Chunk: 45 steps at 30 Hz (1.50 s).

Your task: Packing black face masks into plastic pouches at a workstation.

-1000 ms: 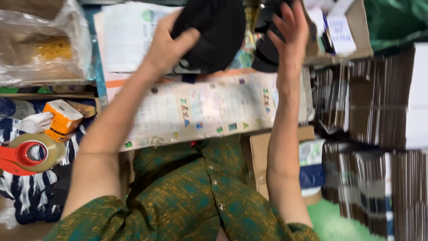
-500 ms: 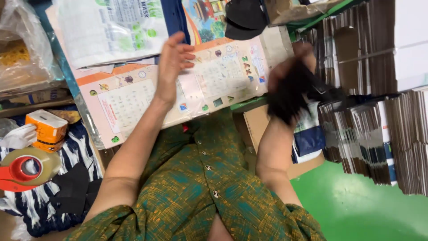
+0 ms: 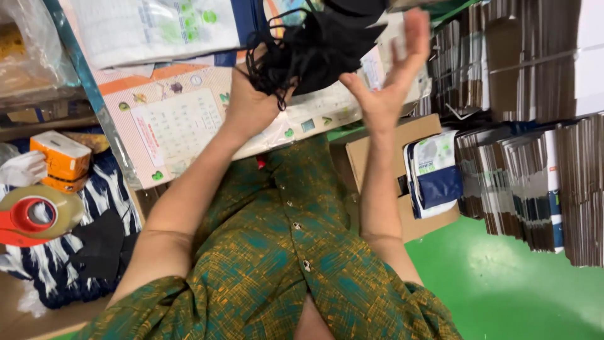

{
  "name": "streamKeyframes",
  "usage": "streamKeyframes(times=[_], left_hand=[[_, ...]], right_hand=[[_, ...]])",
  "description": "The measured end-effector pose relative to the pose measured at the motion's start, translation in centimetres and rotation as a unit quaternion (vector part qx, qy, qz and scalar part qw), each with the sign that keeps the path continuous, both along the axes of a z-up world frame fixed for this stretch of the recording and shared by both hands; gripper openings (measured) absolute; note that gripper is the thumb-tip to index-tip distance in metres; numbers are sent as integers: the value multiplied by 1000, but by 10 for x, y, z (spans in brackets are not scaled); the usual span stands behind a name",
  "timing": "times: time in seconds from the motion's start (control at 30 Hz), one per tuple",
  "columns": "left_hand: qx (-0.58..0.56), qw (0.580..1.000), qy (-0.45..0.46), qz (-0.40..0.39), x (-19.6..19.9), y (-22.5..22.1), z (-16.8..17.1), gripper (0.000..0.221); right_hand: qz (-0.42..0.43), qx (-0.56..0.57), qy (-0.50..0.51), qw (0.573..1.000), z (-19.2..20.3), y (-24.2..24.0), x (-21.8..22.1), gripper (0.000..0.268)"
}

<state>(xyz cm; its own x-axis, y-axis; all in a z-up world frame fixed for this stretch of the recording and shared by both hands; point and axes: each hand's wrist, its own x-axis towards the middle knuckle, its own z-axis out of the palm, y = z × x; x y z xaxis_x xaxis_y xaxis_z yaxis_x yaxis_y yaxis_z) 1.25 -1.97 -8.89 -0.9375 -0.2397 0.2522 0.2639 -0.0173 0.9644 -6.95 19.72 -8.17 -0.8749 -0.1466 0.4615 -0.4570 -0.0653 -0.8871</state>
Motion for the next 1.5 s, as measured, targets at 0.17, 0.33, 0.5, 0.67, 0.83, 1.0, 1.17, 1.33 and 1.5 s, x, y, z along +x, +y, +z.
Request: streamKeyframes(times=[0.17,0.33,0.5,0.67,0.83,1.0,1.17,1.33,1.5], left_hand=[[-187,981,37,-32,-6,-1,-24,90],[-249,968,42,-12,-8,-2,-36,119],[-295,955,18,-15,7,-1,-39,122],[-322,940,104,38,-4,16,-32,121],[-369,922,102,53,-13,6,-5,118],[-377,922,-17,-83,-7,6,-18,105],[-363,918,36,-158,-11,8,4,102],[-364,908,59,-200,-25,-5,9,75],[-155,971,182,-1,-82,-37,-4,48]], right_hand=[[125,290,137,939,-31,10,-19,89],[110,337,-42,934,-58,6,-15,46],[183,322,55,927,-66,10,-4,36],[189,224,-91,952,-107,5,-2,56],[155,141,-51,977,-55,-8,-1,92],[147,224,48,962,-84,0,5,87],[253,161,-146,943,-70,-6,5,92],[262,212,-35,941,-48,-14,-5,92],[156,287,-49,944,-77,-12,-16,29]])
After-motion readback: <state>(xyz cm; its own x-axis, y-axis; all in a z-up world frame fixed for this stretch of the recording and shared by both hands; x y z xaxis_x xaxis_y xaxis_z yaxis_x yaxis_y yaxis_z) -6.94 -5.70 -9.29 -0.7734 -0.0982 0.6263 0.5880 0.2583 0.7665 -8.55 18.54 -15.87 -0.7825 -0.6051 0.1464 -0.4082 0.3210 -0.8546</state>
